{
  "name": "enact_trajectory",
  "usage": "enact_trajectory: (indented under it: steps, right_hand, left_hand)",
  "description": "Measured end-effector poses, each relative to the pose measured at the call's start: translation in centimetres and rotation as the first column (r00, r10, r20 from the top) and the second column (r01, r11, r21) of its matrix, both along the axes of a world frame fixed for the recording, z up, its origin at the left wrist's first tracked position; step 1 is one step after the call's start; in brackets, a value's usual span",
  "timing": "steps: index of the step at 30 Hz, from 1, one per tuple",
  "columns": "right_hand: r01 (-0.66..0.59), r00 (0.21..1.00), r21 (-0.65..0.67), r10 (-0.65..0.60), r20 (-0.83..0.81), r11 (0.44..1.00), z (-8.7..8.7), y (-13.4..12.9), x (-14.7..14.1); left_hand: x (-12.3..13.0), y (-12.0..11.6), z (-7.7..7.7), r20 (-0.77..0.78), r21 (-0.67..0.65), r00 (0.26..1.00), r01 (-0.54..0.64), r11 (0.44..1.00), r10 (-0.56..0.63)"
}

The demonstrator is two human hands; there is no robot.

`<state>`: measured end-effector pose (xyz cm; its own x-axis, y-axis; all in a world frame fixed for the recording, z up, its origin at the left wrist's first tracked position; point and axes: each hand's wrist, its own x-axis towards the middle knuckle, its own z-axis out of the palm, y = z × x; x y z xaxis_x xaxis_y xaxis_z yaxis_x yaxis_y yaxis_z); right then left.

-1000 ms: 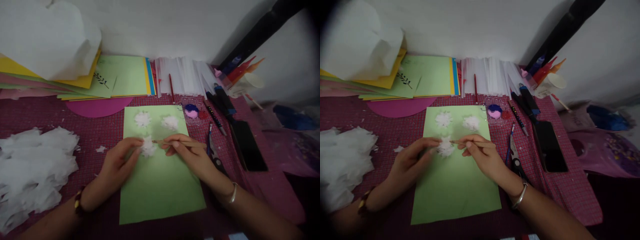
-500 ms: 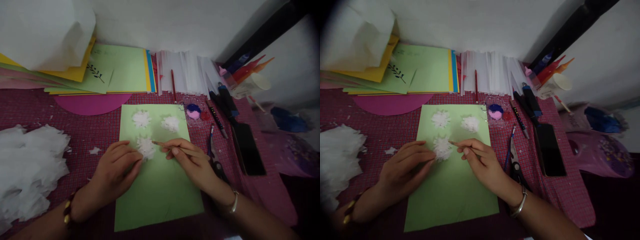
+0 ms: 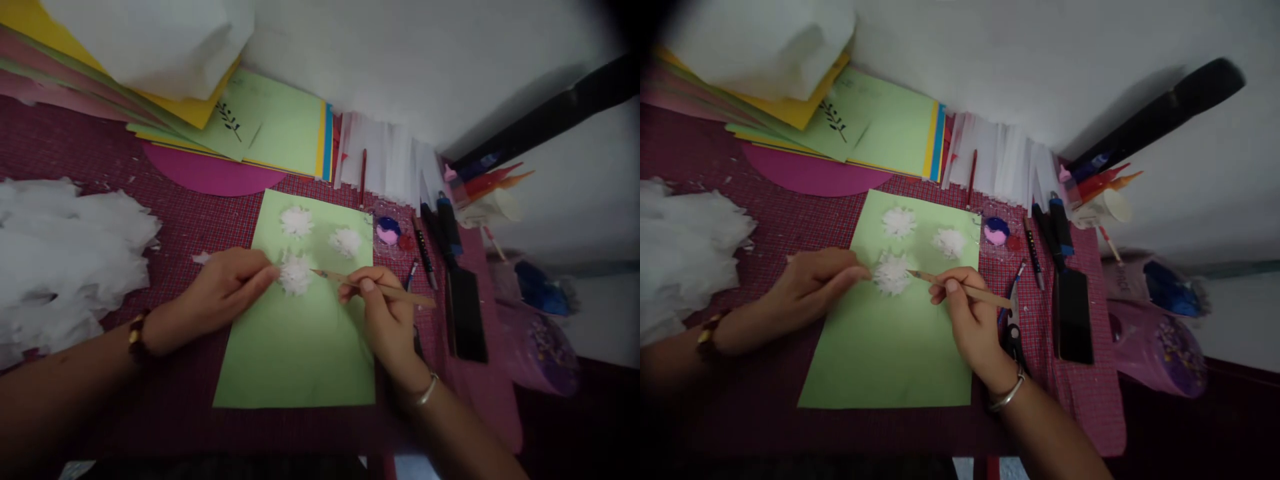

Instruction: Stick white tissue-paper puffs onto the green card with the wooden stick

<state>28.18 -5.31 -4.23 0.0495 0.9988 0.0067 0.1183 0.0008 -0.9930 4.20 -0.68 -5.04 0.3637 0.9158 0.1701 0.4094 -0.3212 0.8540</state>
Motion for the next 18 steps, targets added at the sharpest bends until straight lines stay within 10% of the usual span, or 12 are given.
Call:
enact_trajectory:
  steps: [3, 13, 18]
  right_hand:
    - [0.025, 0.999, 0.051, -0.024, -0.029, 0.998, -0.1, 0.0, -0.1]
    - [0.113, 0.990, 0.323, -0.079, -0.119, 0.940, 1.9, -0.4, 0.0]
    - [0.106, 0.973, 0.197, -0.060, -0.224, 0.975, 3.0, -0.9, 1.1]
  left_hand:
    - [-0.1, 0.2, 0.0, -0.075, 0.043, 0.980, 0.185, 0.982, -0.182]
    - [-1.0, 1.3, -0.8, 0.128, -0.181, 0.992, 0.007, 0.983, 0.017]
    - [-1.3, 2.0, -0.4, 0.210, -0.260, 0.963, -0.111, 0.959, 0.168]
